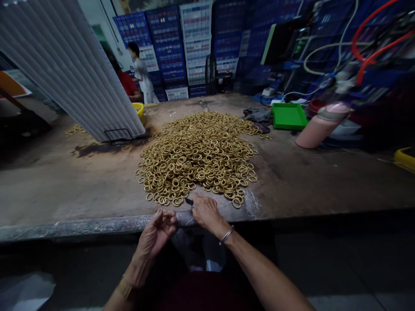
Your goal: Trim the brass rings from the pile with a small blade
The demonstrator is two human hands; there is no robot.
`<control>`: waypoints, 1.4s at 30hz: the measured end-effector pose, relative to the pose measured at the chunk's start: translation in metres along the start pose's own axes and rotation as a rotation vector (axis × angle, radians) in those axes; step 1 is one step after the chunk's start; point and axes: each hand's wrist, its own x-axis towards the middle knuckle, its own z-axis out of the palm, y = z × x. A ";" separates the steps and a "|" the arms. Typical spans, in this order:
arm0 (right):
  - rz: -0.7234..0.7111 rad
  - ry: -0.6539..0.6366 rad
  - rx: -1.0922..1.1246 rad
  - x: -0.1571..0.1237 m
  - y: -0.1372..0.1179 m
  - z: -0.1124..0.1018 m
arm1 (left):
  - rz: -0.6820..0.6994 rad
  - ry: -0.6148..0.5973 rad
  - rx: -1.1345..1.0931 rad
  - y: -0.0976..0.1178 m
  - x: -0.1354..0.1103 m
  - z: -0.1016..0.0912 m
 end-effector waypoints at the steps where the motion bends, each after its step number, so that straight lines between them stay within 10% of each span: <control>1: 0.007 -0.005 -0.005 0.000 0.000 0.000 | -0.012 0.019 -0.023 0.002 0.001 -0.001; 8: 0.009 0.001 -0.022 0.001 0.000 0.001 | -0.053 -0.026 0.012 0.015 0.010 0.002; 16: -0.010 0.024 -0.001 0.000 0.000 0.001 | 0.612 -0.037 1.382 0.017 0.037 -0.006; 22: -0.013 0.017 0.015 -0.002 0.000 0.001 | 0.588 -0.135 1.854 0.027 0.050 -0.012; 33: -0.188 0.245 0.391 -0.001 0.005 0.011 | 0.511 -0.184 1.494 0.028 0.044 0.002; 42: -0.326 0.354 0.651 -0.001 -0.004 0.007 | -0.025 -0.168 0.760 0.023 0.034 0.021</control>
